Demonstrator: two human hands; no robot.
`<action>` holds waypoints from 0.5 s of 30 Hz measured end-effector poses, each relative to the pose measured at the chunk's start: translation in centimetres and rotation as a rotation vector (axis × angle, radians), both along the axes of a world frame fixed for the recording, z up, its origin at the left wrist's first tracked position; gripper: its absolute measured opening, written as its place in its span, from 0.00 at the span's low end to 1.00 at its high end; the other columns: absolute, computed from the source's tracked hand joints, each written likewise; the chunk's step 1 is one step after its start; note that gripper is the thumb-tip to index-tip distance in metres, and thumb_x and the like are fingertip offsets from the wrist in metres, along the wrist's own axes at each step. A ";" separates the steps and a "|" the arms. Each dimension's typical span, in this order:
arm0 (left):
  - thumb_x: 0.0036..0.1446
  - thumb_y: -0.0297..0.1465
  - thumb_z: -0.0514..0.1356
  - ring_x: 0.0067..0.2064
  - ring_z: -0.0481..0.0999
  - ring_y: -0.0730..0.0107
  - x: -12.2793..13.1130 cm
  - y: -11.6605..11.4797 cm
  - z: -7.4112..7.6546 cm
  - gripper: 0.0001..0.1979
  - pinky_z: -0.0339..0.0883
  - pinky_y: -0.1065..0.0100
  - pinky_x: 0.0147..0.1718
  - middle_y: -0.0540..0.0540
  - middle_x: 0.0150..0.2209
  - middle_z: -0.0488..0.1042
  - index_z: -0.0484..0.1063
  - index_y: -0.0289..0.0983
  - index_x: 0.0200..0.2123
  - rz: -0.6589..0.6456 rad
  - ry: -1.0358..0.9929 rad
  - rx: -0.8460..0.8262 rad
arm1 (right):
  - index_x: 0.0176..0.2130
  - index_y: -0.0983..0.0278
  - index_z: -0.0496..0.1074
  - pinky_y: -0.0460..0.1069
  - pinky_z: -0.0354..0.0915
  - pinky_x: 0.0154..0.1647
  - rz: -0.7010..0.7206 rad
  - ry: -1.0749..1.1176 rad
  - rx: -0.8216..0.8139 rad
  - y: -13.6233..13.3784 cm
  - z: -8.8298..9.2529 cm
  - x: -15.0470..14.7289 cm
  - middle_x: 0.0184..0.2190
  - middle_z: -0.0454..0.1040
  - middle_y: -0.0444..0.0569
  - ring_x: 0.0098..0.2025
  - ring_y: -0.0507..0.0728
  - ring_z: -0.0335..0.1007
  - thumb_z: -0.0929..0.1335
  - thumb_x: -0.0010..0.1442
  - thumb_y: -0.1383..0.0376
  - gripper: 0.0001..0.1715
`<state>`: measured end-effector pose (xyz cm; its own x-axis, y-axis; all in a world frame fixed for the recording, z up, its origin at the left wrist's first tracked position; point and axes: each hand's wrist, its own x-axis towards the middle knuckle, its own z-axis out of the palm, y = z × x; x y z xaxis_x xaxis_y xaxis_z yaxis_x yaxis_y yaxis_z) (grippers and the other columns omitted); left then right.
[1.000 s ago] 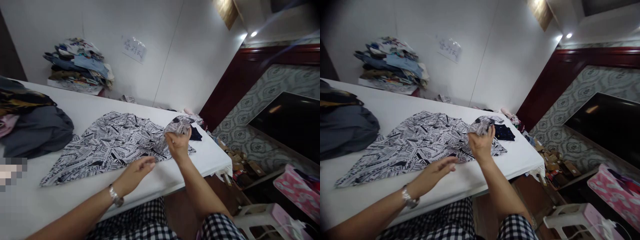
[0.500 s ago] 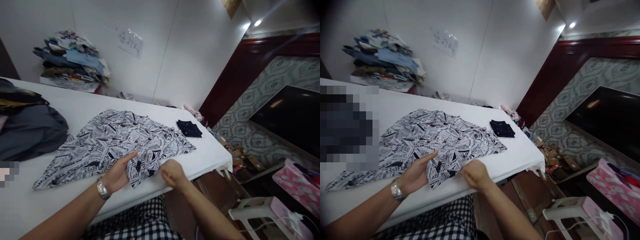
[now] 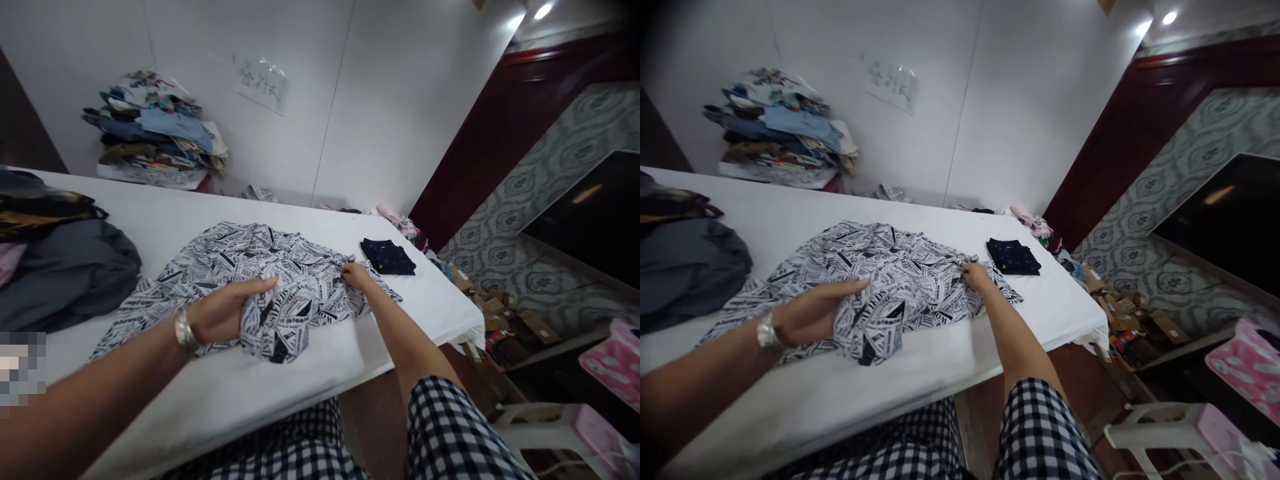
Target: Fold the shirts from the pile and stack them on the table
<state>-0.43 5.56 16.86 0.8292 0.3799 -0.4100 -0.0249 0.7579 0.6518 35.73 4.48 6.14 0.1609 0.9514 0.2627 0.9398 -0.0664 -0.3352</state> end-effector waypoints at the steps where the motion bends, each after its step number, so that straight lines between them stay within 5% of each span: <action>1: 0.58 0.30 0.58 0.39 0.80 0.50 -0.2 1.4 1.1 0.21 0.75 0.54 0.41 0.36 0.37 0.80 0.70 0.30 0.54 0.006 0.050 0.048 | 0.31 0.60 0.76 0.52 0.66 0.47 -0.015 0.003 0.026 -0.4 0.2 0.4 0.33 0.78 0.47 0.40 0.59 0.72 0.65 0.48 0.74 0.13; 4: 0.61 0.29 0.54 0.37 0.80 0.51 -1.6 6.2 3.6 0.20 0.73 0.50 0.43 0.35 0.37 0.80 0.69 0.24 0.53 0.103 0.231 0.203 | 0.34 0.62 0.73 0.55 0.63 0.51 -0.062 0.008 0.136 -2.7 0.2 1.3 0.41 0.76 0.52 0.47 0.60 0.69 0.62 0.53 0.71 0.11; 6: 0.61 0.33 0.55 0.41 0.79 0.47 -3.1 9.0 3.8 0.22 0.70 0.47 0.45 0.33 0.40 0.79 0.69 0.22 0.52 0.105 0.336 0.254 | 0.34 0.62 0.71 0.56 0.61 0.54 -0.042 0.009 0.221 -4.7 -0.3 1.7 0.46 0.74 0.54 0.51 0.61 0.67 0.62 0.55 0.70 0.10; 10: 0.58 0.33 0.59 0.46 0.77 0.54 -7.0 11.7 0.5 0.20 0.70 0.54 0.47 0.38 0.43 0.79 0.71 0.23 0.48 -0.011 0.534 0.377 | 0.30 0.61 0.68 0.58 0.62 0.53 0.156 -0.027 0.270 -7.8 -2.3 1.7 0.46 0.75 0.54 0.51 0.61 0.67 0.63 0.56 0.69 0.05; 15: 0.49 0.33 0.67 0.58 0.67 0.57 -11.0 11.0 -4.2 0.20 0.58 0.60 0.58 0.49 0.46 0.78 0.75 0.32 0.45 0.009 0.751 0.772 | 0.36 0.61 0.71 0.59 0.60 0.55 0.247 -0.123 0.184 -8.4 -3.4 1.4 0.46 0.75 0.54 0.54 0.62 0.65 0.63 0.59 0.68 0.08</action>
<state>-11.47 16.52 12.70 0.4613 0.7587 -0.4599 0.5776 0.1367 0.8048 37.18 -3.92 2.74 -0.1118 0.8926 0.4367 0.9541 0.2193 -0.2039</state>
